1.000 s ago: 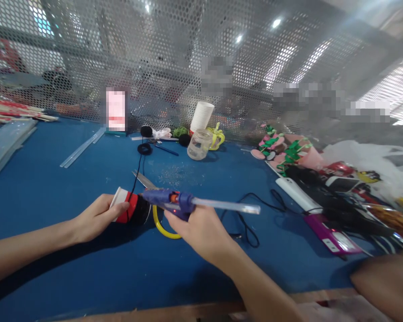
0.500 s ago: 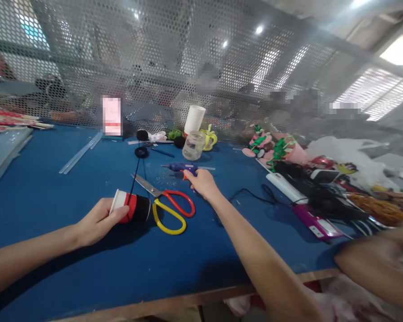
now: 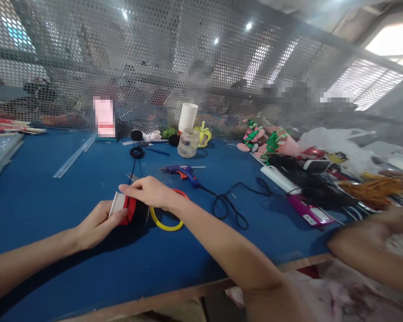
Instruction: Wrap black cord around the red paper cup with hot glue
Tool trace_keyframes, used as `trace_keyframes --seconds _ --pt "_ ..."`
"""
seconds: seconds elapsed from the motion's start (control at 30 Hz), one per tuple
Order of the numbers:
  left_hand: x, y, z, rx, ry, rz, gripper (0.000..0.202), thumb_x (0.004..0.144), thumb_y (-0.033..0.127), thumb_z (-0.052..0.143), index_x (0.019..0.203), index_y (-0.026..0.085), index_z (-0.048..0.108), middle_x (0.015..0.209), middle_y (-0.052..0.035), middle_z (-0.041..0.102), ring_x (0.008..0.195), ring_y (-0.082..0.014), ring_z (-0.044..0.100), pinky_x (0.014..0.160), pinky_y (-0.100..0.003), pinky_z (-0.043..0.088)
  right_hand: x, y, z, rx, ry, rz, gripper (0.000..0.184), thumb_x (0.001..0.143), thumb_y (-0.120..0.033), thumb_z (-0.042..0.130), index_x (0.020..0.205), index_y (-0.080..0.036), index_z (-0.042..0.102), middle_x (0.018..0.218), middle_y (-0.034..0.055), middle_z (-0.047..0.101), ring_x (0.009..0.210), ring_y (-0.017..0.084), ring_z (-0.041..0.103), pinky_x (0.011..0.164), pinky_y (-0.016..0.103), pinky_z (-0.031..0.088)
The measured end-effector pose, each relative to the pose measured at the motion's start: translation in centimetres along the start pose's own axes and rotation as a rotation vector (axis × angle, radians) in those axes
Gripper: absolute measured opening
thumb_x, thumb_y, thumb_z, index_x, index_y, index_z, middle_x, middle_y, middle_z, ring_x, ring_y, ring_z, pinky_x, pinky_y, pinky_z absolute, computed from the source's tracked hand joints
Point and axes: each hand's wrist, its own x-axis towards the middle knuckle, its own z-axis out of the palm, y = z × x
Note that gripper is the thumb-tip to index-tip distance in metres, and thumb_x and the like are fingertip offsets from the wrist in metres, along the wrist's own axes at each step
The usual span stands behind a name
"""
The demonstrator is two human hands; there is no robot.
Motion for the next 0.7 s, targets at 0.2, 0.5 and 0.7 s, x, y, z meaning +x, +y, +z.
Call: trace_keyframes --seconds 0.2,0.5,0.7 --pt "0.1 0.2 0.0 -0.144 -0.018 -0.065 0.026 0.076 0.03 0.033 0.055 0.015 0.037 0.053 0.0053 0.031 0.05 -0.0069 0.027 0.047 -0.02 0.025 -0.2 -0.4 0.6 0.251 0.127 0.032 0.024 0.065 -0.038 0.054 0.066 -0.015 0.054 0.062 -0.0019 0.052 0.056 0.008 0.045 0.057 0.022 0.035" --pt "0.7 0.3 -0.1 -0.573 0.011 -0.376 0.024 0.071 0.034 0.04 0.059 0.014 0.043 0.05 0.0063 0.035 0.045 -0.0057 0.028 0.042 -0.019 0.023 -0.7 -0.6 -0.7 0.257 0.277 0.006 0.019 0.071 -0.033 0.049 0.065 -0.014 0.048 0.061 -0.0017 0.051 0.054 0.007 0.043 0.055 0.022 0.035" --pt "0.9 0.0 0.4 -0.693 0.051 -0.471 0.023 0.07 0.034 0.042 0.061 0.014 0.042 0.051 0.0055 0.038 0.045 -0.0063 0.032 0.043 -0.019 0.026 -0.7 -0.2 -0.9 0.241 0.297 -0.064 0.02 0.073 -0.035 0.047 0.067 -0.016 0.047 0.064 -0.0008 0.052 0.059 0.008 0.046 0.06 0.023 0.038"
